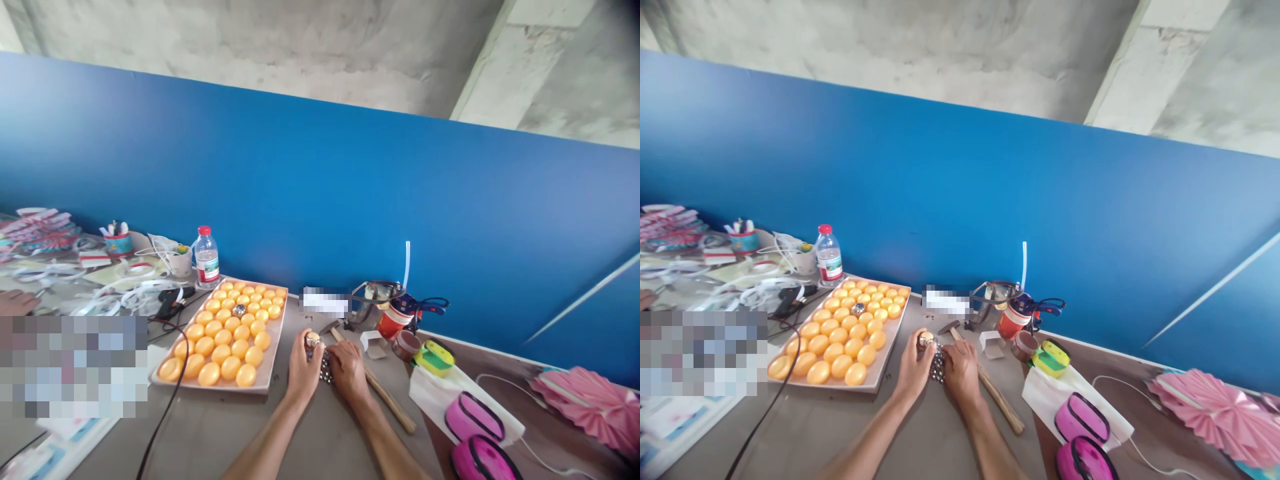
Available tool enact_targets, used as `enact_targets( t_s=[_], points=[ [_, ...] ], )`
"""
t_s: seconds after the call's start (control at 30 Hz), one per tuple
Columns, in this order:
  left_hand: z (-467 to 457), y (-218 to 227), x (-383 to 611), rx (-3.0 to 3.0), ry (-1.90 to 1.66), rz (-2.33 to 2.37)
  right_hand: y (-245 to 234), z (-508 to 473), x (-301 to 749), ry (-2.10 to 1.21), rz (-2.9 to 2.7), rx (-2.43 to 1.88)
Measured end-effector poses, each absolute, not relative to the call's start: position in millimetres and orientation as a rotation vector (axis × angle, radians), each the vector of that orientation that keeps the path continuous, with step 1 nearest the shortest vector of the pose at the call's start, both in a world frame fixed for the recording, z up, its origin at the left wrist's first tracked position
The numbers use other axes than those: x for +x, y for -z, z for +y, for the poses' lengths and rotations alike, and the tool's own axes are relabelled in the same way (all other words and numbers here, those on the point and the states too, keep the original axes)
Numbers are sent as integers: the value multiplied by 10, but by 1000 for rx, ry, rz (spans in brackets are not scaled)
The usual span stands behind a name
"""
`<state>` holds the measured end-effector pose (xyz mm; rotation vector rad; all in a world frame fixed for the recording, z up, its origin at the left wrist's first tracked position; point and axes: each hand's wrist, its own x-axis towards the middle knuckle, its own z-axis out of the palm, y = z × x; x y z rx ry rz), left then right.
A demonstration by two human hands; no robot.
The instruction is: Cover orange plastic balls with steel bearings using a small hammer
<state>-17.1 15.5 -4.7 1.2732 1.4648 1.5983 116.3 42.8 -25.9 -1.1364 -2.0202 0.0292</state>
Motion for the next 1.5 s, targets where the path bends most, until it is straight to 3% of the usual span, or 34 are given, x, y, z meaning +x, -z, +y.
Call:
enact_targets(
  t_s=[0.5, 1.03, 1.5],
  points=[
    [213, 108, -197, 1264, -1689, 1385, 274, 428, 1201, -25, -1933, -1088],
    [286, 128, -248, 733, -1662, 904, 153, 346, 1104, -370, -1814, -993],
    [206, 59, -216, 893, -1570, 1056, 98, 363, 1084, -636, -1449, -1066]
  ],
)
